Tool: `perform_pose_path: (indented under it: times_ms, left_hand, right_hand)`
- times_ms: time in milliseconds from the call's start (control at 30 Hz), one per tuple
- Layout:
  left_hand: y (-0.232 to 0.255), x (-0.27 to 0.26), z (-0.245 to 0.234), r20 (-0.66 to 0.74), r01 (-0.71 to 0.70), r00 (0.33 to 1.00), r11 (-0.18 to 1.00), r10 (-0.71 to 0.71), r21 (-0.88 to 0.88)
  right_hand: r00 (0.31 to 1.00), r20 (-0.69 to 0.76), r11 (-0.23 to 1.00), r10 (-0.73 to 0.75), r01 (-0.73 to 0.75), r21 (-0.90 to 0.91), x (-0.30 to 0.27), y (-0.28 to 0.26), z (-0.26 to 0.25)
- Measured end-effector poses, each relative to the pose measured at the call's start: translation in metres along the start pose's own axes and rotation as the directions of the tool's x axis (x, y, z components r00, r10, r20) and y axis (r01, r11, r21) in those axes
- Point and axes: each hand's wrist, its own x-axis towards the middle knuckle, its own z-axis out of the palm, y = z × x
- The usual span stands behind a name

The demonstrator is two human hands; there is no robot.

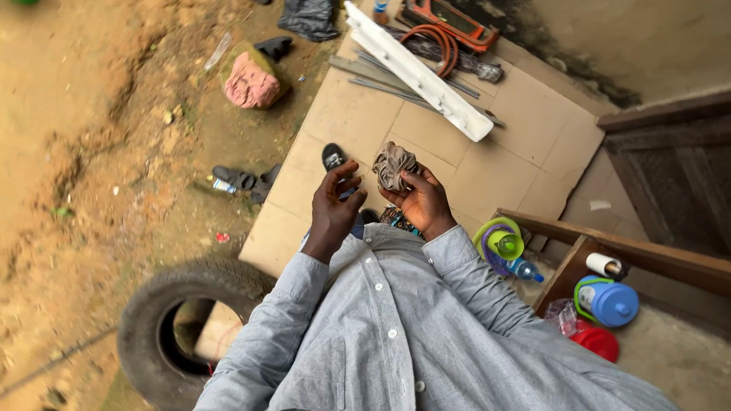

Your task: Inspecting and cleaning a hacksaw frame and blade.

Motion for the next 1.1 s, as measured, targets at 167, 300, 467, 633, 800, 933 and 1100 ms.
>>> perform_pose_path:
  times_ms: [167,300,467,633,800,933,1100]
  left_hand:
    - [0.025,0.069,0.012,0.116,0.006,0.993,0.999,-0.011,0.041]
    - [0.059,0.127,0.025,0.198,-0.026,0.98,0.999,0.019,0.029]
    - [0.076,0.192,0.032,0.273,-0.059,0.961,0.997,0.045,0.041]
    - [0.077,0.22,0.034,0.307,0.0,0.952,0.999,-0.012,0.041]
    - [0.076,0.234,0.041,0.302,0.138,0.942,0.989,-0.148,0.055]
    - [0.074,0.24,0.051,0.323,0.151,0.93,0.983,-0.176,0.102]
    - [0.07,0.25,0.073,0.328,0.154,0.927,0.982,-0.181,0.107]
  right_hand:
    - [0.994,-0.007,0.993,-0.109,0.109,0.036,0.039,-0.031,-0.017]
    - [0.973,-0.071,0.975,-0.219,0.221,0.022,0.067,-0.068,-0.002]
    - [0.94,-0.15,0.947,-0.308,0.318,0.046,0.083,-0.091,0.018]
    - [0.938,-0.216,0.945,-0.27,0.301,0.125,0.097,-0.085,-0.003]
    - [0.89,-0.383,0.946,-0.248,0.309,0.104,0.104,-0.094,-0.004]
    - [0.9,-0.357,0.946,-0.249,0.304,0.108,0.112,-0.093,-0.014]
    - [0.928,-0.317,0.967,-0.196,0.236,0.094,0.12,-0.115,-0.007]
